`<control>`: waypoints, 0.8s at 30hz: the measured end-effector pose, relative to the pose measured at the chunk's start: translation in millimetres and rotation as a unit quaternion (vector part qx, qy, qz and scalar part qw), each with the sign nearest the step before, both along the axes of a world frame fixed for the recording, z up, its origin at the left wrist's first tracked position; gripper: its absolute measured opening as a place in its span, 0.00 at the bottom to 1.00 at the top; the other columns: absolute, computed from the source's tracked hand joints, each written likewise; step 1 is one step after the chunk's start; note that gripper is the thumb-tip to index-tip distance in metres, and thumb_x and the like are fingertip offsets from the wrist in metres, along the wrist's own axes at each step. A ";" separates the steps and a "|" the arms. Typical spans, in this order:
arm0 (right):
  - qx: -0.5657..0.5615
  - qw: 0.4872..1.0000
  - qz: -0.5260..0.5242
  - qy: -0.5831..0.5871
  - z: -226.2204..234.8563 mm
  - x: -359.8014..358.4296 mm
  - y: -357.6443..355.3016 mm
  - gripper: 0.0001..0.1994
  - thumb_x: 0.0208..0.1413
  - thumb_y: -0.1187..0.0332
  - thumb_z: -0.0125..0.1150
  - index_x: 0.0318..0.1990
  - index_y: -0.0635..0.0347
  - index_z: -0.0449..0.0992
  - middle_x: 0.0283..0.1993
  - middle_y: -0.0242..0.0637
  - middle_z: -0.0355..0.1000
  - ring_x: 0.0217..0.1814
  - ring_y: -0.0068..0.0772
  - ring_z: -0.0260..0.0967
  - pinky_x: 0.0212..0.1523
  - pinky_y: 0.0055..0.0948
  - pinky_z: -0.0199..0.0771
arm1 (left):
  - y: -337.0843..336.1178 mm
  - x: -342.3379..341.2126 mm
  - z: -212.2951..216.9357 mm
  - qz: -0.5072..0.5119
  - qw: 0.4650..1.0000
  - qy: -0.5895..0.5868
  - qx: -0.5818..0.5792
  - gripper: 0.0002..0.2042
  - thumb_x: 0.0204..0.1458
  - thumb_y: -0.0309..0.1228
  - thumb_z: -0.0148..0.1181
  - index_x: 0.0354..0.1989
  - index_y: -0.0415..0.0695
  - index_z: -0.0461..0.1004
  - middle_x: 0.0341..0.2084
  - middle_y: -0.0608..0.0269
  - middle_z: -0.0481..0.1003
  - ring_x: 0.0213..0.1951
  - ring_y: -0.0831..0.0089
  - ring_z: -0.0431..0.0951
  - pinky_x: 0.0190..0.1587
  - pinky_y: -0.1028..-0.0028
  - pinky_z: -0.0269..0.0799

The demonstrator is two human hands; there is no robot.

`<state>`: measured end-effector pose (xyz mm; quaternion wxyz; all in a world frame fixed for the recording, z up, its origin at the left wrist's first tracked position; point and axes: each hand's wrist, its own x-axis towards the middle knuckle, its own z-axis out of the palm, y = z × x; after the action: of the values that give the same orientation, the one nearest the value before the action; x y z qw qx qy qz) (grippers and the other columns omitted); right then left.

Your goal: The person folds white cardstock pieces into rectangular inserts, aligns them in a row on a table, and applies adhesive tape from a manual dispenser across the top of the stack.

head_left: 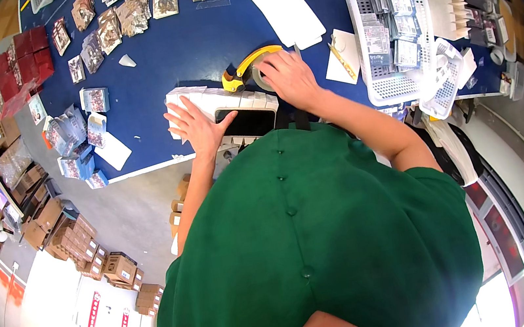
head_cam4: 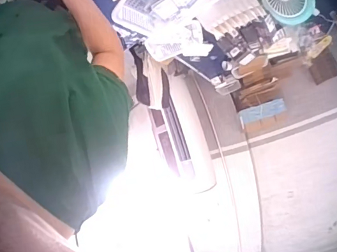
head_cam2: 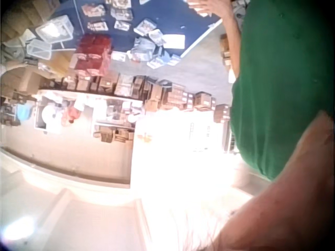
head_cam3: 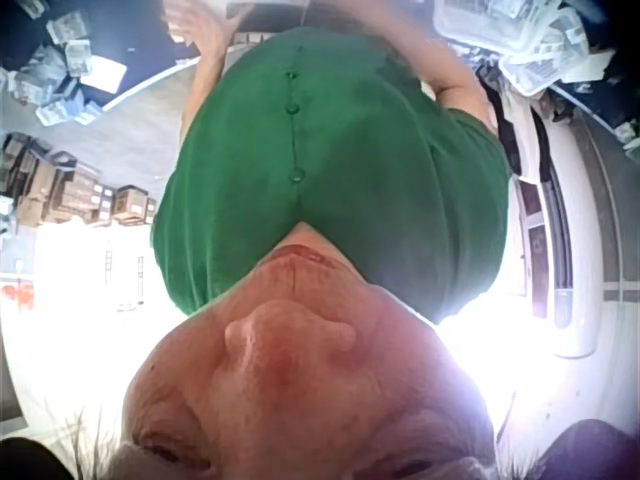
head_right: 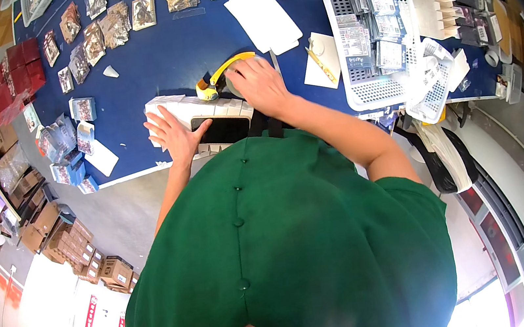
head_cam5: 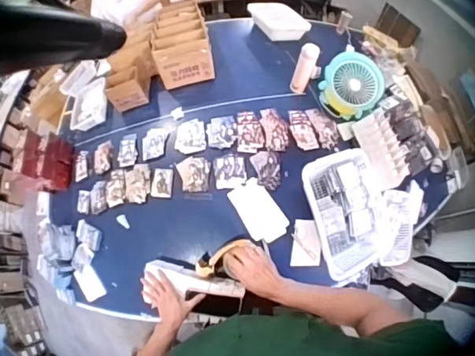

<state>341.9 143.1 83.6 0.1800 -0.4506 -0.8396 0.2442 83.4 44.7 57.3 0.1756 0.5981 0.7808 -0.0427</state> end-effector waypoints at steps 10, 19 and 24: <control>-0.021 0.946 0.258 -0.195 -48.7 -16.5 64.3 0.25 0.52 0.75 0.57 0.60 0.47 0.69 0.46 0.32 0.73 0.53 0.33 0.69 0.51 0.34 0.62 | 0.2 -0.6 -6.7 -0.011 1.000 0.016 0.002 0.69 0.33 0.67 0.70 0.73 0.34 0.34 0.70 0.25 0.31 0.69 0.24 0.30 0.63 0.28 0.36; -0.013 0.937 0.314 -0.154 -65.2 -18.6 64.4 0.18 0.50 0.74 0.61 0.50 0.50 0.70 0.44 0.32 0.72 0.53 0.35 0.69 0.46 0.36 0.67 | 0.5 -0.9 -5.6 -0.012 1.000 0.009 -0.009 0.70 0.32 0.68 0.70 0.72 0.32 0.34 0.69 0.23 0.31 0.69 0.23 0.31 0.63 0.28 0.35; -0.059 0.937 0.317 -0.135 -72.5 -4.8 66.0 0.23 0.47 0.76 0.63 0.52 0.52 0.66 0.44 0.36 0.71 0.52 0.39 0.70 0.43 0.37 0.69 | 2.4 -1.6 -6.8 -0.013 1.000 0.008 -0.009 0.70 0.32 0.67 0.71 0.73 0.33 0.33 0.69 0.24 0.31 0.69 0.23 0.29 0.63 0.28 0.34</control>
<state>337.1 209.1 11.1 -0.0483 -0.1993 -0.9394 0.2746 81.8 47.1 50.5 0.1742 0.6062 0.7740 -0.0562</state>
